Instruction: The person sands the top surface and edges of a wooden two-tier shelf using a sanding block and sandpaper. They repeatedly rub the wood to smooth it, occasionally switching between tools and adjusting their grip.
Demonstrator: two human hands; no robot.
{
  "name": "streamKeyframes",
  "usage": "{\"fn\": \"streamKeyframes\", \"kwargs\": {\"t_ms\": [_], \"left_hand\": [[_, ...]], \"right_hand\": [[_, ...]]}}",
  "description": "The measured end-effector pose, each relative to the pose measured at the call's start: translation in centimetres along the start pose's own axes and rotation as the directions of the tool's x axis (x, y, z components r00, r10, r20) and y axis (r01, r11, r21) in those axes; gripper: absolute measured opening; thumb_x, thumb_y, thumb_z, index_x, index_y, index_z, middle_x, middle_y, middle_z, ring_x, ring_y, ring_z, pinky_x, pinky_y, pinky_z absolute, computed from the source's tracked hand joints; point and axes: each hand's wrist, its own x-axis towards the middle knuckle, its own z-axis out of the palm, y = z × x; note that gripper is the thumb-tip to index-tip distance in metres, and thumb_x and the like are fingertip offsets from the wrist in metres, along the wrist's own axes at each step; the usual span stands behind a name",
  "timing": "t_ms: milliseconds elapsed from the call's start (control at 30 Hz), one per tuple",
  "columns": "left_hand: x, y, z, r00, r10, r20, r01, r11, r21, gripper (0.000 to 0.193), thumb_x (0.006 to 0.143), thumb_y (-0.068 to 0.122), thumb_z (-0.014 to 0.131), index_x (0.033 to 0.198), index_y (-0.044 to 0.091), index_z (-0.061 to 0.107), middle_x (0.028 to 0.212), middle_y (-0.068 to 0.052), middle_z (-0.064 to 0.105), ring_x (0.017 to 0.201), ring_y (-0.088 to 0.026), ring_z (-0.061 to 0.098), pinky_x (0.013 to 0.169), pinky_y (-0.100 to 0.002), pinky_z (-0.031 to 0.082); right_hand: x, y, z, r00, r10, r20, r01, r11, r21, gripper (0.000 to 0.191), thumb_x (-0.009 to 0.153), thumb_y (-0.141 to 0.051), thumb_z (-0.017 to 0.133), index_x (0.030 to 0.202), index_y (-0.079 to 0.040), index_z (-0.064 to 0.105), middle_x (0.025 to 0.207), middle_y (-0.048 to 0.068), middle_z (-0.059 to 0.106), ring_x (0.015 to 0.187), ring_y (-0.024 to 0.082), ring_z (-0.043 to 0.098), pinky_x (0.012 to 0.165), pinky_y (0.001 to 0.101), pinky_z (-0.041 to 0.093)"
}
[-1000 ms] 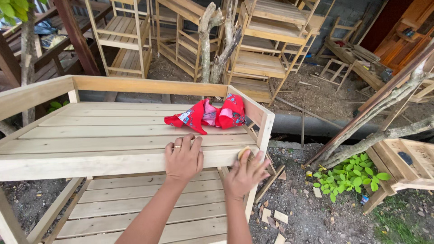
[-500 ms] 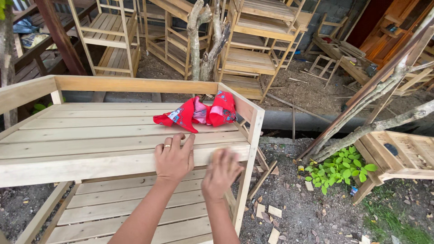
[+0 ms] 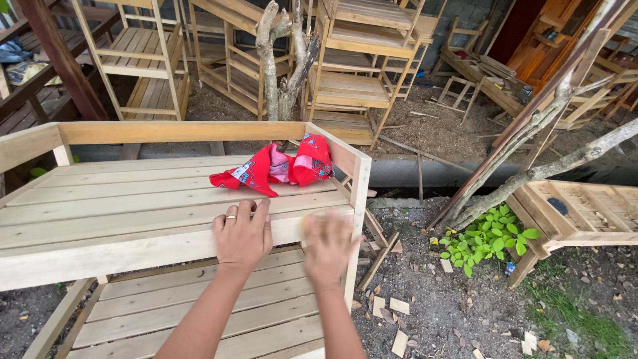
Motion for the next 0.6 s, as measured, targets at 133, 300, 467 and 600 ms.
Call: {"fn": "streamKeyframes", "kwargs": {"t_ms": [133, 300, 467, 600], "left_hand": [[-0.5, -0.3, 0.6, 1.0, -0.015, 0.026, 0.015, 1.0, 0.005, 0.029, 0.088, 0.027, 0.066, 0.115, 0.022, 0.072, 0.095, 0.001, 0.058, 0.085, -0.019, 0.058, 0.079, -0.041, 0.04], [-1.0, -0.7, 0.9, 1.0, 0.006, -0.019, -0.006, 1.0, 0.009, 0.033, 0.086, 0.027, 0.065, 0.118, 0.021, 0.072, 0.096, 0.0, 0.058, 0.086, -0.02, 0.057, 0.079, -0.042, 0.041], [-1.5, -1.2, 1.4, 1.0, -0.004, 0.012, 0.004, 1.0, 0.002, 0.03, 0.087, 0.028, 0.066, 0.115, 0.021, 0.071, 0.096, 0.0, 0.059, 0.087, -0.02, 0.057, 0.08, -0.042, 0.041], [-1.9, -1.7, 2.0, 1.0, -0.002, 0.012, 0.002, 1.0, 0.014, 0.03, 0.088, 0.028, 0.066, 0.116, 0.021, 0.071, 0.095, 0.0, 0.059, 0.087, -0.02, 0.057, 0.08, -0.042, 0.041]], "right_hand": [[0.5, 0.2, 0.2, 0.94, 0.337, -0.048, -0.331, 0.939, 0.092, 0.048, 0.106, -0.029, 0.048, 0.153, -0.023, 0.053, 0.168, 0.012, 0.033, 0.157, 0.047, 0.018, 0.123, 0.0643, -0.003], [1.0, -2.3, -1.2, 0.995, -0.016, 0.099, 0.004, 0.993, 0.116, 0.048, 0.101, -0.031, 0.052, 0.149, -0.023, 0.057, 0.162, 0.007, 0.043, 0.155, 0.044, 0.025, 0.123, 0.0669, -0.002], [3.8, 3.1, -3.4, 0.996, 0.083, -0.015, -0.084, 0.987, -0.137, 0.036, 0.095, -0.023, 0.062, 0.13, -0.021, 0.068, 0.152, 0.008, 0.055, 0.147, 0.041, 0.035, 0.116, 0.0673, 0.006], [4.9, 2.2, -3.3, 0.993, -0.054, 0.102, 0.044, 0.994, 0.101, 0.044, 0.089, -0.006, 0.056, 0.131, -0.003, 0.068, 0.142, 0.013, 0.065, 0.139, 0.035, 0.055, 0.12, 0.0513, 0.034]]}}
